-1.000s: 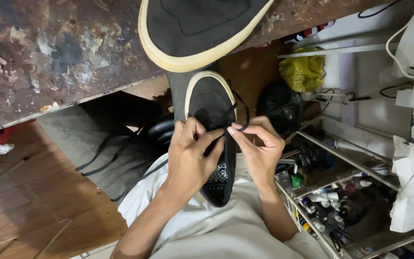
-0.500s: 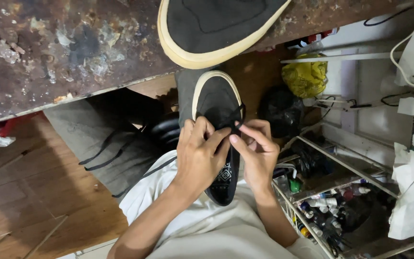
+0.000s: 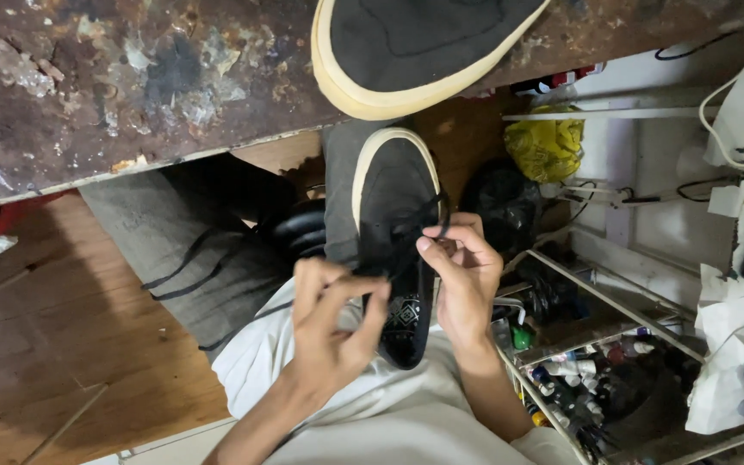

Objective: Threading a shoelace through the eyelets of a black sneaker at a repair bench.

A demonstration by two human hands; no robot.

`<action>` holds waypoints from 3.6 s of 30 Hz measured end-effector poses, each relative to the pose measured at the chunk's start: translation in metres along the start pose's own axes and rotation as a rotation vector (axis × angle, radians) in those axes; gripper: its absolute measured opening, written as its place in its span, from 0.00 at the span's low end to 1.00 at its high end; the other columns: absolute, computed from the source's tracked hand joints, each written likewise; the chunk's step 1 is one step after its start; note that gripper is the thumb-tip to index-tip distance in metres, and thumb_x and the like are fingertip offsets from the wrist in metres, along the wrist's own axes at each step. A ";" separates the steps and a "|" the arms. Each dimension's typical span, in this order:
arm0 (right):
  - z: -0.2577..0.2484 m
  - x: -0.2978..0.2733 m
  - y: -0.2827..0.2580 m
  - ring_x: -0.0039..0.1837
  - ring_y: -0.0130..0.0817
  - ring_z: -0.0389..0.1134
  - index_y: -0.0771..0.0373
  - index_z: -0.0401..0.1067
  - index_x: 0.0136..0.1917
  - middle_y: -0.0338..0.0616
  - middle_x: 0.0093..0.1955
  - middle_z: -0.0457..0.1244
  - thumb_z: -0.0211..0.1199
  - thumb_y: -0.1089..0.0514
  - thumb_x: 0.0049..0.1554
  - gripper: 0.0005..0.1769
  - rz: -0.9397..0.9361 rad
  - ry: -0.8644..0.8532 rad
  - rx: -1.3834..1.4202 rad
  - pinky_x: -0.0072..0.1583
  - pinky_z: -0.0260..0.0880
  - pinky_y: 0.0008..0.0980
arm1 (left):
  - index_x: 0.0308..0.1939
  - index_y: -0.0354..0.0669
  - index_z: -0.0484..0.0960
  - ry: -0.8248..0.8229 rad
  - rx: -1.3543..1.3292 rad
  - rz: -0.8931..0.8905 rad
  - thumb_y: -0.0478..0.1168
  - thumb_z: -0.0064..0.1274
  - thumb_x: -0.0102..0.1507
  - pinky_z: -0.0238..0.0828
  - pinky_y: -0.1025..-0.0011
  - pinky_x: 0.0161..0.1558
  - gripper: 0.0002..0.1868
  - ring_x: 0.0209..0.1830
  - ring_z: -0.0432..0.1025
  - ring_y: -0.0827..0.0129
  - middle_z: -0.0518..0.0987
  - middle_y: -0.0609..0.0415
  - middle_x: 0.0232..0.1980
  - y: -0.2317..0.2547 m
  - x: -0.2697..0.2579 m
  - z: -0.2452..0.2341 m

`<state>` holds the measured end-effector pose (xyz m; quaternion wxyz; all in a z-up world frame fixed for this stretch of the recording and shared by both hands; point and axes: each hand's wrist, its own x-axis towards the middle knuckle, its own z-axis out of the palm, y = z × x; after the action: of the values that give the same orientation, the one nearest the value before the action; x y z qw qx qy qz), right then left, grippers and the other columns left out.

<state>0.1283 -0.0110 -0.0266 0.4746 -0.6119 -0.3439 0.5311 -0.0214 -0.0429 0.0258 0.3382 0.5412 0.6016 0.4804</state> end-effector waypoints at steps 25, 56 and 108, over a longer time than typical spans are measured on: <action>-0.003 0.002 -0.020 0.39 0.19 0.54 0.63 0.74 0.39 0.36 0.42 0.59 0.65 0.68 0.49 0.04 -0.008 -0.108 -0.271 0.44 0.53 0.15 | 0.34 0.38 0.77 0.204 -0.838 -0.604 0.28 0.44 0.59 0.61 0.65 0.46 0.06 0.36 0.56 0.67 0.60 0.55 0.35 -0.159 -0.218 -0.194; -0.028 0.013 -0.034 0.53 0.32 0.61 0.69 0.68 0.42 0.48 0.47 0.59 0.51 0.66 0.58 0.06 0.128 -0.266 0.089 0.58 0.60 0.26 | 0.40 0.38 0.74 -0.151 0.143 -0.119 0.37 0.52 0.60 0.63 0.67 0.35 0.07 0.32 0.63 0.59 0.65 0.51 0.34 -0.010 0.003 -0.008; -0.004 0.016 -0.045 0.46 0.25 0.57 0.59 0.63 0.39 0.39 0.44 0.54 0.66 0.69 0.46 0.14 -0.044 -0.420 -0.474 0.46 0.58 0.19 | 0.32 0.42 0.73 -0.696 0.035 -0.096 0.33 0.59 0.53 0.64 0.64 0.43 0.09 0.39 0.64 0.63 0.71 0.54 0.36 0.010 -0.049 -0.064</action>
<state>0.1391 0.0169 0.0110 0.2485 -0.5748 -0.5619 0.5405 -0.0688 -0.1049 0.0497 0.5360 0.6494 0.4829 0.2403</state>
